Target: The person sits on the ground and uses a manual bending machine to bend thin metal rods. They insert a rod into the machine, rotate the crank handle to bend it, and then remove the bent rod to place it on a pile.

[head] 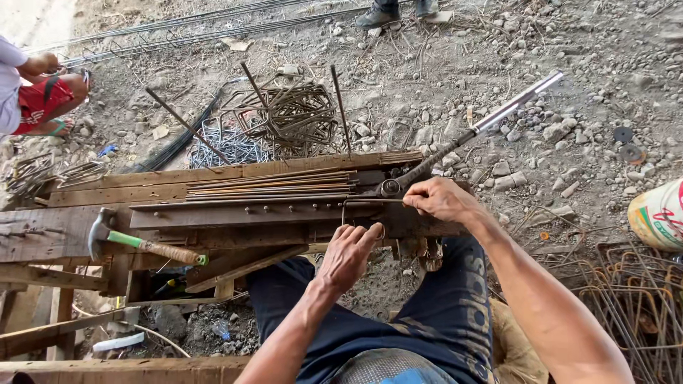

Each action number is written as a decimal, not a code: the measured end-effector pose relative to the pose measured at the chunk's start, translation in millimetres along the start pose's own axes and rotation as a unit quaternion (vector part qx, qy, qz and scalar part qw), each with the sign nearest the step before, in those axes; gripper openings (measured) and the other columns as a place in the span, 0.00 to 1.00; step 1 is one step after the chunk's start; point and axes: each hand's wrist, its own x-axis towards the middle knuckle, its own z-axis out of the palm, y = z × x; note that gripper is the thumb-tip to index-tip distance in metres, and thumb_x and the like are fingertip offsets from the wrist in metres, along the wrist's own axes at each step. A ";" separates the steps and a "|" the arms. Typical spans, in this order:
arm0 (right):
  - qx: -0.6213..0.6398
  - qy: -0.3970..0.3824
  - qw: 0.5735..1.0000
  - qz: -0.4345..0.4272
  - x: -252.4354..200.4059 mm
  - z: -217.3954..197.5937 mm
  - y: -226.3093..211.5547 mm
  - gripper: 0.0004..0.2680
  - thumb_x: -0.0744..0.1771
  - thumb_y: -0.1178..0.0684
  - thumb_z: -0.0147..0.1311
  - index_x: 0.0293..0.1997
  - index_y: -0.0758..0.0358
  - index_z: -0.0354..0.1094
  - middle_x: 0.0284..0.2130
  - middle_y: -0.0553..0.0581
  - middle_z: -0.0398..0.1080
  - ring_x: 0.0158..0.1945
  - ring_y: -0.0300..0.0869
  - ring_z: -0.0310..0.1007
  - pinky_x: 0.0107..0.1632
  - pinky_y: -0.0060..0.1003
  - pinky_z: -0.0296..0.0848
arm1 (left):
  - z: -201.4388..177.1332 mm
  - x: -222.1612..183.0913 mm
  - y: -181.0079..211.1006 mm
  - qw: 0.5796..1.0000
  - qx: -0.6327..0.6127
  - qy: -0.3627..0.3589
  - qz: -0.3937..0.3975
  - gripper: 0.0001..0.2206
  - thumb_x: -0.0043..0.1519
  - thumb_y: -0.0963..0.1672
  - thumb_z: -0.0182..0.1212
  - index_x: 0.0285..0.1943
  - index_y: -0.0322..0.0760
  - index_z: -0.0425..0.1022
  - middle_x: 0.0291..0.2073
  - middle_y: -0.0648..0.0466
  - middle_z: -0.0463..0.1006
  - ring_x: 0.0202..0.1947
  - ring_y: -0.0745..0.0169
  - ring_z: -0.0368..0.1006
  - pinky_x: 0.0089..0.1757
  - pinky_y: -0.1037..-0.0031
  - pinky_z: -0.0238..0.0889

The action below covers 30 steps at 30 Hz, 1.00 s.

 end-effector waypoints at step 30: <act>-0.615 0.001 0.771 0.165 91.0 -180.2 183.7 0.21 0.65 0.42 0.58 0.66 0.36 0.61 0.27 0.45 0.66 0.37 0.40 0.66 0.52 0.35 0.59 | -12.1 18.1 10.4 0.993 -0.048 -0.095 -0.053 0.24 0.57 0.34 0.52 0.65 0.36 0.66 0.33 0.52 0.67 0.36 0.51 0.66 0.46 0.62 0.53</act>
